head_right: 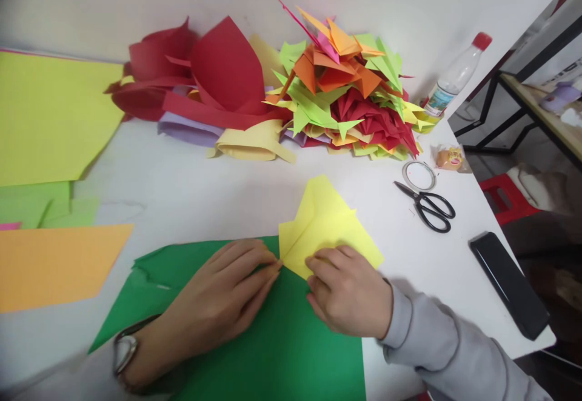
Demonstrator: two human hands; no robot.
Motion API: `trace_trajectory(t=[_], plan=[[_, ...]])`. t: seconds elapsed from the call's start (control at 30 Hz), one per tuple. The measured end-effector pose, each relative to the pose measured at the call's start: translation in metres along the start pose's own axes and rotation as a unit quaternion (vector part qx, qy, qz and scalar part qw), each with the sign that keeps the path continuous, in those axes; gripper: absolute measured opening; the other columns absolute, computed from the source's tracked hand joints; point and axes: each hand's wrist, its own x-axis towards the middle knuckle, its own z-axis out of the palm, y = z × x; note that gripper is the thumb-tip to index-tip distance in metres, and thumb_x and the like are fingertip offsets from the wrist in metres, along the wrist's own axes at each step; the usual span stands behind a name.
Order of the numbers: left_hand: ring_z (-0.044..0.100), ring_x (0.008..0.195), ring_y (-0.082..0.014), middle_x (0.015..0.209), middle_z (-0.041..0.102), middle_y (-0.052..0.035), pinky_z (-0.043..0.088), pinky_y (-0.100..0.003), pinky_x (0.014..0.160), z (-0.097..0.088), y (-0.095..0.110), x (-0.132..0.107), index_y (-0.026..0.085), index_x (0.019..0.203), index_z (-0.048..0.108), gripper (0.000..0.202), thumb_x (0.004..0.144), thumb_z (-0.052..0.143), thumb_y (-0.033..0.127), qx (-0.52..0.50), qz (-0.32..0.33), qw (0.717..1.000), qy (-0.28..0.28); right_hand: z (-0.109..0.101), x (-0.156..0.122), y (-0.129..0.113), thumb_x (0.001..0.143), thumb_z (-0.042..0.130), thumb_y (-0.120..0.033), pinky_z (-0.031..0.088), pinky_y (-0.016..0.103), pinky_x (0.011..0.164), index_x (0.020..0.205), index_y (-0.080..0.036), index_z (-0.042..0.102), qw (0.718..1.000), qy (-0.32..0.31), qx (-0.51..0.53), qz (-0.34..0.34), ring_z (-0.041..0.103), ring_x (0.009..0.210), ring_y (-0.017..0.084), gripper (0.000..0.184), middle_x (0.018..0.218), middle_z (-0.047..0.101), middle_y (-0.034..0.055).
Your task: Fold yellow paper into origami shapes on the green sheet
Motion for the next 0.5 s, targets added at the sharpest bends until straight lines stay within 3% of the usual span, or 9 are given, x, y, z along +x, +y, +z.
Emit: trace_trajectory(t=[0.1, 0.27, 0.5], plan=[[0.054, 0.084, -0.0195, 0.083, 0.061, -0.0057, 0.051, -0.036, 0.076, -0.002, -0.008, 0.001, 0.015, 0.086, 0.061, 0.012, 0.086, 0.053, 0.007, -0.009, 0.0, 0.999, 0.039, 0.005, -0.001, 0.006, 0.09, 0.056, -0.023, 0.052, 0.037, 0.078, 0.084, -0.013, 0.068, 0.999, 0.035, 0.001, -0.017, 0.061, 0.095, 0.022, 0.017, 0.101, 0.072, 0.0092], [0.056, 0.082, -0.0184, 0.083, 0.064, -0.0048, 0.052, -0.036, 0.076, -0.002, -0.017, 0.003, 0.015, 0.084, 0.061, 0.007, 0.088, 0.056, 0.013, 0.025, 0.053, 0.998, 0.025, 0.011, 0.001, 0.008, 0.09, 0.057, -0.017, 0.053, 0.035, 0.075, 0.092, -0.012, 0.067, 0.996, 0.083, -0.022, -0.024, 0.065, 0.089, 0.019, 0.011, 0.093, 0.074, 0.0076], [0.056, 0.083, -0.0173, 0.085, 0.066, -0.0048, 0.052, -0.036, 0.081, -0.001, -0.017, 0.003, 0.014, 0.087, 0.061, 0.011, 0.09, 0.052, 0.01, 0.061, 0.112, 0.992, 0.018, 0.014, 0.0, 0.006, 0.085, 0.058, -0.01, 0.055, 0.035, 0.073, 0.092, -0.006, 0.066, 0.986, 0.128, -0.076, -0.071, 0.068, 0.088, 0.022, 0.012, 0.091, 0.073, 0.0123]])
